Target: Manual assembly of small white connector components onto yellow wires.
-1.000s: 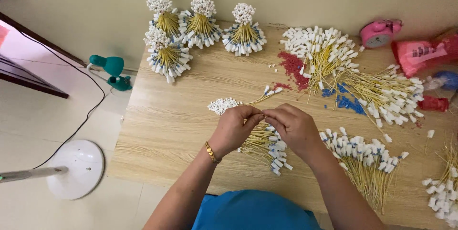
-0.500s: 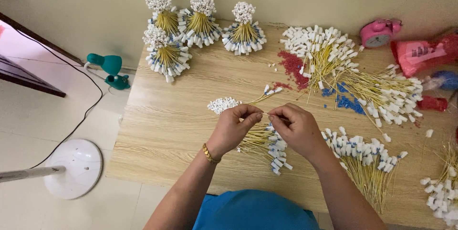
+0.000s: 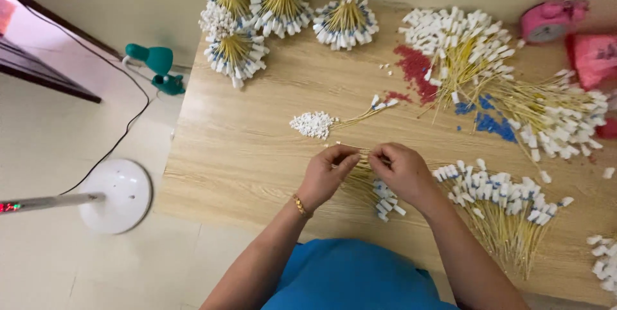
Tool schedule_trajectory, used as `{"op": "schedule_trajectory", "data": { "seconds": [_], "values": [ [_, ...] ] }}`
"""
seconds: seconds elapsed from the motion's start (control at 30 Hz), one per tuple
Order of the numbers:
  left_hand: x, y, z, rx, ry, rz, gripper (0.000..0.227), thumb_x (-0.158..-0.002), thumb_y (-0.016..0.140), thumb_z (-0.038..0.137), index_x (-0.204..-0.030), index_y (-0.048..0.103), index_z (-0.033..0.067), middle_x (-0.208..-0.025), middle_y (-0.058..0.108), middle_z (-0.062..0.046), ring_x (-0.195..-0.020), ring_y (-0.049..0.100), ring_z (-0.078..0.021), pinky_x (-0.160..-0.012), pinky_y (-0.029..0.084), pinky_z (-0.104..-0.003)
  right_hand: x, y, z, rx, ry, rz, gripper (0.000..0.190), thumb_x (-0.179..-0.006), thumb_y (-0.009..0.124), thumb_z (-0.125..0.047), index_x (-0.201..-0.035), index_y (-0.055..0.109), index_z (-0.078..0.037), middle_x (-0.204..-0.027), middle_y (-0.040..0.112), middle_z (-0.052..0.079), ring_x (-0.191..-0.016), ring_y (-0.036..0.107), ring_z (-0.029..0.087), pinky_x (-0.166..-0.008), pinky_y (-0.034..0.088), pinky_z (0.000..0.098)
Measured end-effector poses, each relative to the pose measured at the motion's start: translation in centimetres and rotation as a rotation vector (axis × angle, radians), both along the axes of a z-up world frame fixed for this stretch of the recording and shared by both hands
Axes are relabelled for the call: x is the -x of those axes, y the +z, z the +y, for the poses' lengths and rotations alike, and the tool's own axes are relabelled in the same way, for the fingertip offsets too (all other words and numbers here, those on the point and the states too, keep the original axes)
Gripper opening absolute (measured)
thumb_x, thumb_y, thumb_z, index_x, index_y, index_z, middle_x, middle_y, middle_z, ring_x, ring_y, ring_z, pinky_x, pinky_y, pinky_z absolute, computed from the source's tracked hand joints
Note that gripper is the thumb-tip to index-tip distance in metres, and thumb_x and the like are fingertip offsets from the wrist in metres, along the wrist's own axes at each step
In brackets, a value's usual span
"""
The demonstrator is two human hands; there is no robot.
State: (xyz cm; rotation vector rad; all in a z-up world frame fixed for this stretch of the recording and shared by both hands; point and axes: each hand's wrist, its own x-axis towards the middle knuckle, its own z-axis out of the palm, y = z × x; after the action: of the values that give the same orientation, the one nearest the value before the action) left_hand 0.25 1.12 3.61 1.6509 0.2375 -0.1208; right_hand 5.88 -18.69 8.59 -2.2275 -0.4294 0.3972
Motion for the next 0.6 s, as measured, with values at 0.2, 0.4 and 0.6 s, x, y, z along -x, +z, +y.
{"op": "schedule_trajectory", "data": {
  "seconds": [0.2,0.4,0.6],
  "values": [
    [0.3,-7.8,5.5,-0.44,0.157,0.028,0.02,-0.089,0.074,0.017,-0.107,0.075,0.0078,-0.099,0.077,-0.01,-0.086,0.074,-0.0203,-0.076,0.059,-0.033,1.1,-3.6,-0.8,0.183,-0.101,0.387,0.025,-0.095,0.066,-0.028,-0.104,0.072,-0.006,-0.084,0.074,0.01,-0.072,0.067,0.02,-0.067,0.053,0.0367],
    [-2.9,-7.4,4.9,-0.717,0.112,-0.045,0.017,-0.086,0.078,0.022,-0.099,0.076,0.0116,-0.095,0.074,-0.009,-0.083,0.071,-0.0284,-0.075,0.058,-0.04,0.0,-5.4,-0.6,0.082,-0.125,0.407,0.027,-0.094,0.068,-0.028,-0.106,0.074,-0.004,-0.086,0.075,0.006,-0.076,0.067,0.014,-0.07,0.055,0.0327],
    [-4.1,-7.9,4.3,-0.803,0.108,-0.102,0.012,-0.084,0.078,0.019,-0.094,0.077,0.0137,-0.091,0.072,-0.009,-0.084,0.069,-0.0308,-0.074,0.056,-0.044,-0.5,-4.7,-0.7,0.02,-0.172,0.409,0.026,-0.094,0.069,-0.028,-0.106,0.074,-0.005,-0.084,0.073,0.004,-0.074,0.063,0.011,-0.068,0.054,0.0308]
  ]
}}
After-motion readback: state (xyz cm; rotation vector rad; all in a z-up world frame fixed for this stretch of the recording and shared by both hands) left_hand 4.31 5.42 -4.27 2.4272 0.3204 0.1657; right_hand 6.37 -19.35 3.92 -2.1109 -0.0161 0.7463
